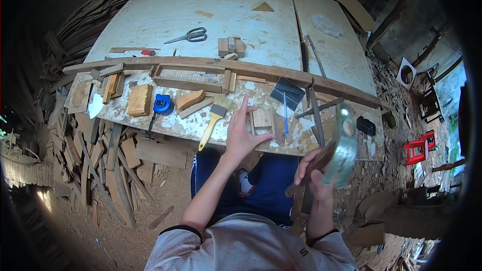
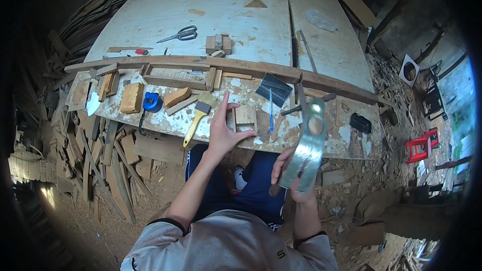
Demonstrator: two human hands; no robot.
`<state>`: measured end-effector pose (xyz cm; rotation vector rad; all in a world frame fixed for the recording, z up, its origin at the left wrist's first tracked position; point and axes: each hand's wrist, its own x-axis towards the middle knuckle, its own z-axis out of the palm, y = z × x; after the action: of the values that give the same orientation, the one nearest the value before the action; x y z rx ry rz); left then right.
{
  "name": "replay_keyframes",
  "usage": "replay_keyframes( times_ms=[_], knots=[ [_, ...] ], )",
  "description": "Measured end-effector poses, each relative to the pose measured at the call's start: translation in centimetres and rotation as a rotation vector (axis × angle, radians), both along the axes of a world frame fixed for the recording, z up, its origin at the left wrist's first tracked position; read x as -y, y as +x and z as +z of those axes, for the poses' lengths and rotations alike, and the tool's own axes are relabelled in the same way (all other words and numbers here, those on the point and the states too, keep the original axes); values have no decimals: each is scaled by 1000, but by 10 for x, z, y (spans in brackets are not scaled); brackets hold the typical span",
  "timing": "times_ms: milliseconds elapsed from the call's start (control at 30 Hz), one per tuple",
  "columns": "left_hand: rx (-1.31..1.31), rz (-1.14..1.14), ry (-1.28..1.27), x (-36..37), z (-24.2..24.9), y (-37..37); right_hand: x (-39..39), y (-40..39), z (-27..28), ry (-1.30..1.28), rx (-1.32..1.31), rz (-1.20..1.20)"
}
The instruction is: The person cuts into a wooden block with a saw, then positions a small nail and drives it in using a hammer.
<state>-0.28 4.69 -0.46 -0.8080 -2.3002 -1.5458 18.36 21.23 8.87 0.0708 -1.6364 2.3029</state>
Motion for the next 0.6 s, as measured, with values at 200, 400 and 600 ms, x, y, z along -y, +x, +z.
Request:
replay_keyframes(
  times_ms=[200, 400, 600],
  knots=[
    [0, -3, 9, 0, 1, 1, -14, -27, 18, 508, 257, -144],
    [51, -63, 54, 2, -1, -1, -33, -77, 32, 1454, -41, -145],
    [114, -184, 16, 10, -5, -9, -37, -110, 51, 1854, -71, 94]
  ],
)
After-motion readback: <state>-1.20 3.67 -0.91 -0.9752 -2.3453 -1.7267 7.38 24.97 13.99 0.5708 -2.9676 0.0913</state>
